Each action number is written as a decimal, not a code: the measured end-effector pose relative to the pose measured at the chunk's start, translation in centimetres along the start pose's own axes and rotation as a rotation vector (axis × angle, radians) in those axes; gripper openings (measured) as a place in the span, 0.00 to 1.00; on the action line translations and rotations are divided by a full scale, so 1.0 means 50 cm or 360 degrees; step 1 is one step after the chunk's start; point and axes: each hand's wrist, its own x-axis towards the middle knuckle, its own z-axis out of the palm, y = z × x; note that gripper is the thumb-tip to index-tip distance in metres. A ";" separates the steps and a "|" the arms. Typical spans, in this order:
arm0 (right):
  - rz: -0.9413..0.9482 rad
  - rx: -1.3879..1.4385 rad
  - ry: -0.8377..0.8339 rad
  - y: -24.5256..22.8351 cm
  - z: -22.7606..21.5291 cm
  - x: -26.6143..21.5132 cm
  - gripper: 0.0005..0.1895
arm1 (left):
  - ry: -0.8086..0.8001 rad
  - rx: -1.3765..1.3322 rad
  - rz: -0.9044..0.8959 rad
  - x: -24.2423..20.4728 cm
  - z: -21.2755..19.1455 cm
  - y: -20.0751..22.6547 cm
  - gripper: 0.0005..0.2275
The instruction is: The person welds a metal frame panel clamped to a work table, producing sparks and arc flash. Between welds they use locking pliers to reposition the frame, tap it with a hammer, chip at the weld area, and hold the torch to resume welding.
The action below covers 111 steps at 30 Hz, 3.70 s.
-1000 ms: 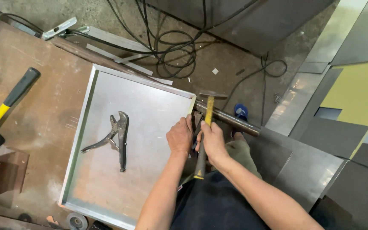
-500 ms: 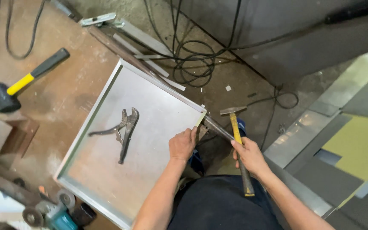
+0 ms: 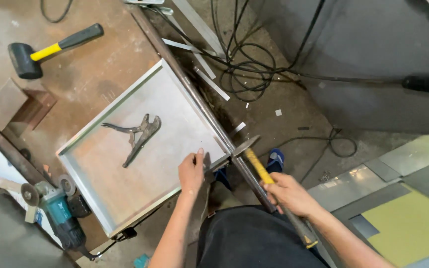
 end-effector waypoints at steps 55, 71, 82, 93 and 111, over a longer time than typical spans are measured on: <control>0.0216 0.2044 0.0009 -0.169 0.533 0.229 0.22 | -0.1594 0.0178 0.0039 0.155 -0.295 -0.047 0.60; 0.0600 0.2293 0.0094 -0.149 0.428 0.241 0.19 | -0.1811 0.0001 -0.0271 0.088 -0.303 0.083 0.51; 0.0490 0.2164 0.0285 -0.207 0.438 0.225 0.12 | -0.1786 0.0118 -0.0240 0.096 -0.295 0.097 0.52; 0.0414 0.1924 0.0450 -0.167 0.471 0.277 0.12 | -0.1735 -0.0270 -0.0506 0.114 -0.295 0.072 0.40; 0.0443 0.1722 0.0422 -0.156 0.485 0.286 0.13 | -0.1802 -0.0371 -0.0288 0.119 -0.275 -0.009 0.37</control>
